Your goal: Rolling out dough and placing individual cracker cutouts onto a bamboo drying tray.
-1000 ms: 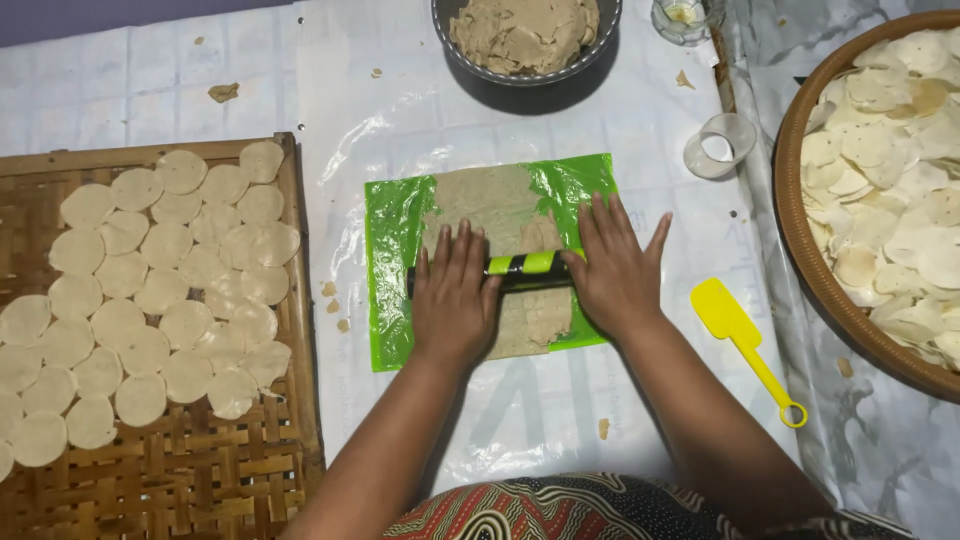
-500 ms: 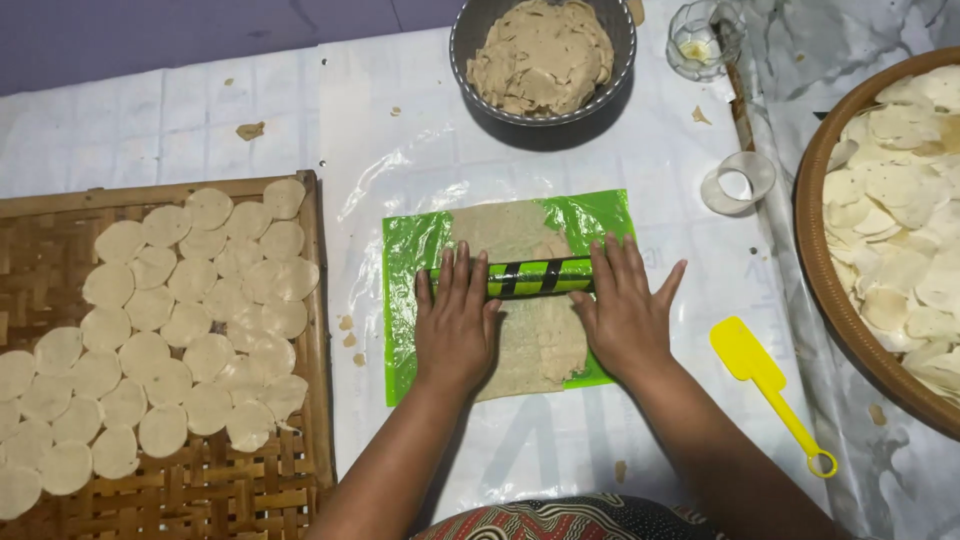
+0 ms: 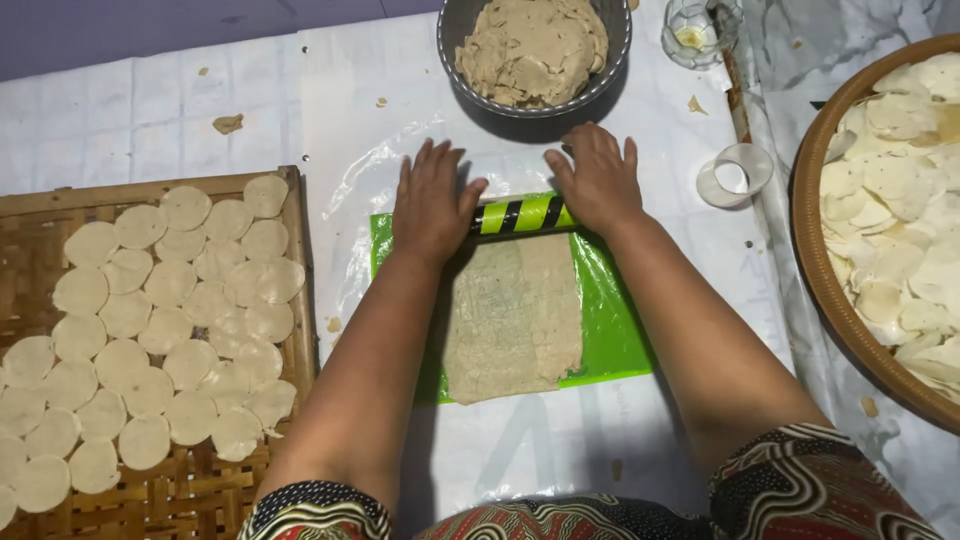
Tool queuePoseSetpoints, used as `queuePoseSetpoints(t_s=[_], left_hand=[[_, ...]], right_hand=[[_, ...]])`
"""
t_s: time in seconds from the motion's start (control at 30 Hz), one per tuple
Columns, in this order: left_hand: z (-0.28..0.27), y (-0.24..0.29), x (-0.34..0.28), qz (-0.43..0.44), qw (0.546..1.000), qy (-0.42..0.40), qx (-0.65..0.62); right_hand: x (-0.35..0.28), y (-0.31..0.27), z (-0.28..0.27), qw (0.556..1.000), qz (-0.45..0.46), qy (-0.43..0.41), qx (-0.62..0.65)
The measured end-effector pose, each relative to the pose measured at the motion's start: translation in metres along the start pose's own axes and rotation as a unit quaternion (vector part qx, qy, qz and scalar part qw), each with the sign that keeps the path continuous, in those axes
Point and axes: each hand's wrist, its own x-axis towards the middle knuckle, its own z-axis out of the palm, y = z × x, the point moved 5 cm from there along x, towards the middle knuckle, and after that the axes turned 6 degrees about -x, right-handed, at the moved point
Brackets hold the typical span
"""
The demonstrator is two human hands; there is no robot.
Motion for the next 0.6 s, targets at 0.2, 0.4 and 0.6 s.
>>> queuePoseSetpoints(t_s=[0.2,0.4,0.6], left_hand=[[0.012,-0.01,-0.039,0.189,0.981,-0.029,0.041],[-0.007,0.025,-0.083,0.21,0.966,0.138,0.065],[0.042,0.027,-0.141,0.153,0.982,0.112,0.015]], right_hand=[[-0.057,-0.035,-0.055,0.984,-0.093,-0.152,0.013],[-0.104,-0.037,-0.059,0.98,-0.121,-0.009,-0.16],[-0.177,-0.032,-0.01,0.993,-0.03,0.003,-0.113]])
